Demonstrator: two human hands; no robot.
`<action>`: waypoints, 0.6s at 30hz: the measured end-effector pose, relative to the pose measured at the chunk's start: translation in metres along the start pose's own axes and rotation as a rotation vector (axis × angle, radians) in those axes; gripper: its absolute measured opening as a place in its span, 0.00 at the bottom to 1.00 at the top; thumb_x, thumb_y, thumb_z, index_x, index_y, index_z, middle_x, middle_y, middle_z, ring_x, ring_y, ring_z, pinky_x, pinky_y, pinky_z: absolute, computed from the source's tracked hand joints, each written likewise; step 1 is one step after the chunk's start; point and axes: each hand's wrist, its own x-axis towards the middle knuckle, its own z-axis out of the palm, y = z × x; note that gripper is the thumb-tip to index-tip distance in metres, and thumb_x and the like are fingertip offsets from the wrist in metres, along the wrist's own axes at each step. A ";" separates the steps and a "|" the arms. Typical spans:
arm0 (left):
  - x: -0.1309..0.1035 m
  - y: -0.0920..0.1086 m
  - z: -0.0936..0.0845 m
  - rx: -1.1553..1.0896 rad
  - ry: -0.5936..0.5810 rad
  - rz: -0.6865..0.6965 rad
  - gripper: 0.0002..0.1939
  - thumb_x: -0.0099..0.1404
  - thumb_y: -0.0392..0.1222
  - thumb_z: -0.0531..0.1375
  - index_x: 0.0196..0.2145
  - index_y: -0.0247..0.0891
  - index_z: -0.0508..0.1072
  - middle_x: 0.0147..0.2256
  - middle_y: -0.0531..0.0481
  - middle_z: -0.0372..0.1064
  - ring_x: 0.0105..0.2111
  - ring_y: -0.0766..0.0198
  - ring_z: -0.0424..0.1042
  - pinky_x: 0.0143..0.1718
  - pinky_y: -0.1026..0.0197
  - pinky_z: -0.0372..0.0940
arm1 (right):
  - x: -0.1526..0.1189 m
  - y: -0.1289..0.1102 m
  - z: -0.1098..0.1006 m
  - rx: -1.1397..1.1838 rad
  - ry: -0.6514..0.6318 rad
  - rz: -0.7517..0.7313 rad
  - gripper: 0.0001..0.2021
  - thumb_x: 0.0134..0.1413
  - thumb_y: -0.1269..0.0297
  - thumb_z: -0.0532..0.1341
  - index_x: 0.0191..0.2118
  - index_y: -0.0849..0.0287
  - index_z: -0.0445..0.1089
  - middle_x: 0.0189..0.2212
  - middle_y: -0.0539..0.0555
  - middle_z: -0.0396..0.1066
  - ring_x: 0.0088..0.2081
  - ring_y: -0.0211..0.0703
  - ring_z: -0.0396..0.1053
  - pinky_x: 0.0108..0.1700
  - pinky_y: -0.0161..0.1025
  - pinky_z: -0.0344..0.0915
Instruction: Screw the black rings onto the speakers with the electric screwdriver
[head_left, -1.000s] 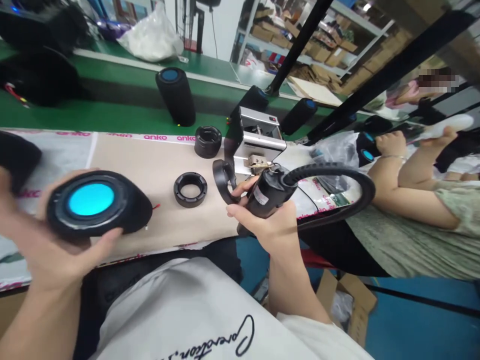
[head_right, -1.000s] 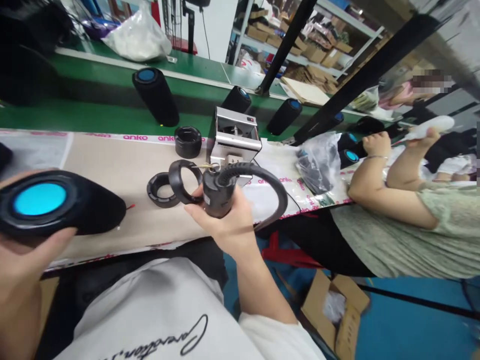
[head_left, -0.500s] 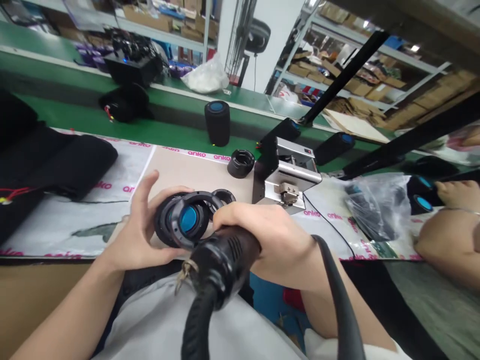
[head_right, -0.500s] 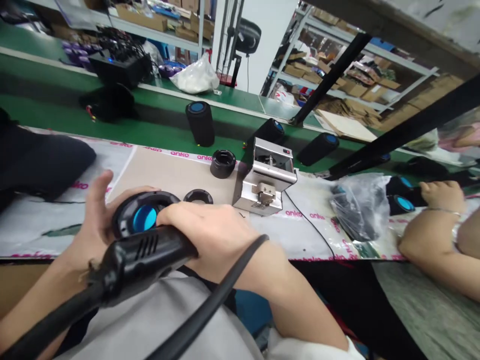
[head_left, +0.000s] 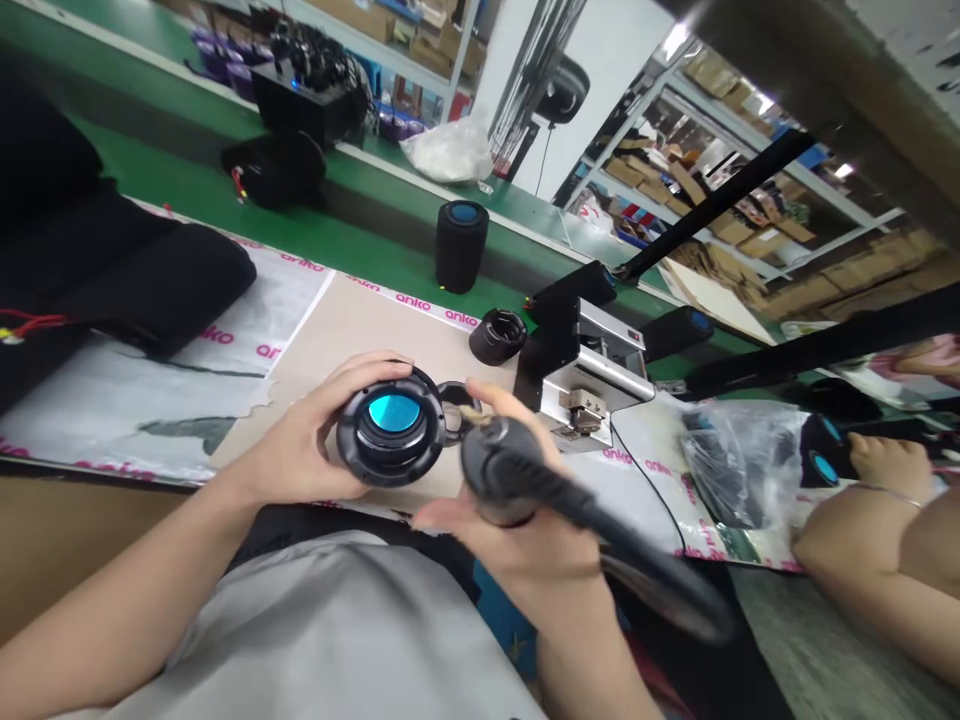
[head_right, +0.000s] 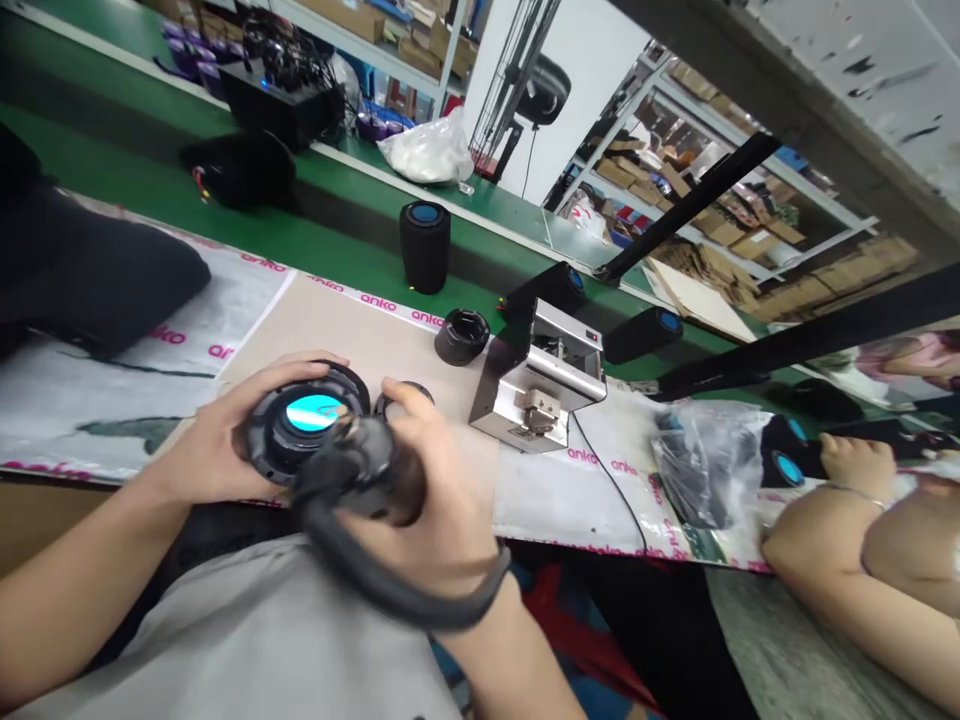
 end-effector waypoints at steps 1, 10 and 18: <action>0.000 0.000 0.001 -0.005 0.009 -0.017 0.47 0.56 0.41 0.79 0.71 0.50 0.70 0.70 0.38 0.69 0.71 0.37 0.68 0.74 0.36 0.66 | -0.004 0.002 0.008 -0.008 0.009 -0.027 0.28 0.50 0.53 0.83 0.52 0.52 0.74 0.65 0.61 0.73 0.67 0.58 0.74 0.60 0.48 0.81; -0.012 -0.005 0.010 -0.101 0.048 -0.069 0.66 0.58 0.41 0.79 0.81 0.65 0.44 0.71 0.41 0.66 0.67 0.36 0.74 0.68 0.33 0.73 | 0.008 -0.002 0.016 0.165 0.054 0.024 0.29 0.53 0.63 0.82 0.57 0.52 0.73 0.62 0.59 0.76 0.61 0.55 0.79 0.64 0.52 0.81; -0.008 -0.002 0.003 -0.107 0.018 -0.074 0.67 0.59 0.41 0.79 0.81 0.65 0.43 0.71 0.42 0.67 0.66 0.37 0.76 0.62 0.39 0.79 | 0.023 -0.002 -0.001 0.129 -0.072 0.199 0.40 0.49 0.55 0.84 0.68 0.41 0.73 0.60 0.51 0.79 0.58 0.53 0.81 0.64 0.50 0.80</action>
